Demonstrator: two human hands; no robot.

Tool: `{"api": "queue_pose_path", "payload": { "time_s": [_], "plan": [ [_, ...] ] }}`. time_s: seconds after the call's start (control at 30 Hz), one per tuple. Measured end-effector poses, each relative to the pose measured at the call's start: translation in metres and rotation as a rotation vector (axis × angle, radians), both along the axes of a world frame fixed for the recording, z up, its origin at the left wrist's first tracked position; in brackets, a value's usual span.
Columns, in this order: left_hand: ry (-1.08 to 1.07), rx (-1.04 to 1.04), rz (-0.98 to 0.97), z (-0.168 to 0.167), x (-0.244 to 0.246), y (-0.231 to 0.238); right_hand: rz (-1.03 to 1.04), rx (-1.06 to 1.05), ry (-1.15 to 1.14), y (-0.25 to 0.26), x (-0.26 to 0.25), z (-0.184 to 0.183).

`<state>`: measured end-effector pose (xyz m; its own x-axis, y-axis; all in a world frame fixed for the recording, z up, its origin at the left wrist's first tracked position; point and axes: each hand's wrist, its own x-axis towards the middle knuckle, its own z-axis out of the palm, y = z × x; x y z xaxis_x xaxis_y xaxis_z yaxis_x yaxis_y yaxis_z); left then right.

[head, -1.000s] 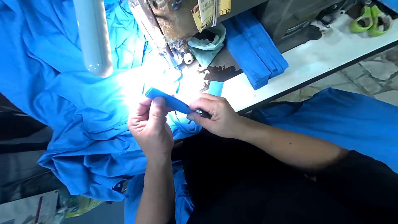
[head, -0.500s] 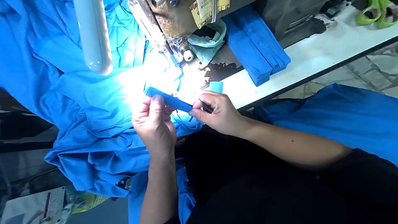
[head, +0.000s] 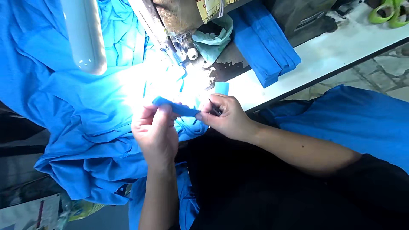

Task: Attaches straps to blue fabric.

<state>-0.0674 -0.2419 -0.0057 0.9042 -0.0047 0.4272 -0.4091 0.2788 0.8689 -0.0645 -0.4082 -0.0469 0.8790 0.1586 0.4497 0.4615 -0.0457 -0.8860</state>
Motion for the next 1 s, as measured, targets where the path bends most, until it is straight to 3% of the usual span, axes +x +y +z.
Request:
{"api": "queue_pose_path", "payload": {
  "time_s": [0.17, 0.2, 0.3, 0.4, 0.47, 0.67, 0.8, 1.0],
  "plan": [
    [-0.142, 0.223, -0.287, 0.027, -0.007, 0.023, 0.526, 0.158, 0.257, -0.025, -0.034, 0.035],
    [-0.125, 0.308, -0.309, 0.025, 0.002, 0.024, 0.521, 0.079, 0.237, -0.027, -0.03, 0.034],
    [0.1, 0.526, -0.293, -0.003, 0.048, 0.027, 0.243, -0.385, 0.074, -0.021, 0.005, 0.01],
    [0.026, 1.187, -0.031, -0.03, 0.083, 0.031, 0.16, -0.653, 0.162, -0.011, 0.029, -0.01],
    [0.059, 1.405, 0.006, -0.039, 0.082, 0.032, 0.174, -0.735, 0.182, -0.01, 0.03, -0.013],
    [-0.09, 1.34, 0.011, -0.04, 0.046, 0.026, 0.251, -0.778, 0.02, -0.024, 0.02, -0.018],
    [-0.197, 1.331, -0.065, -0.054, 0.076, 0.006, 0.229, -0.703, -0.038, -0.02, 0.026, -0.024],
    [-0.237, 1.466, 0.046, -0.074, 0.089, 0.003, 0.221, -0.782, 0.027, -0.018, 0.034, -0.017]
  ]
}}
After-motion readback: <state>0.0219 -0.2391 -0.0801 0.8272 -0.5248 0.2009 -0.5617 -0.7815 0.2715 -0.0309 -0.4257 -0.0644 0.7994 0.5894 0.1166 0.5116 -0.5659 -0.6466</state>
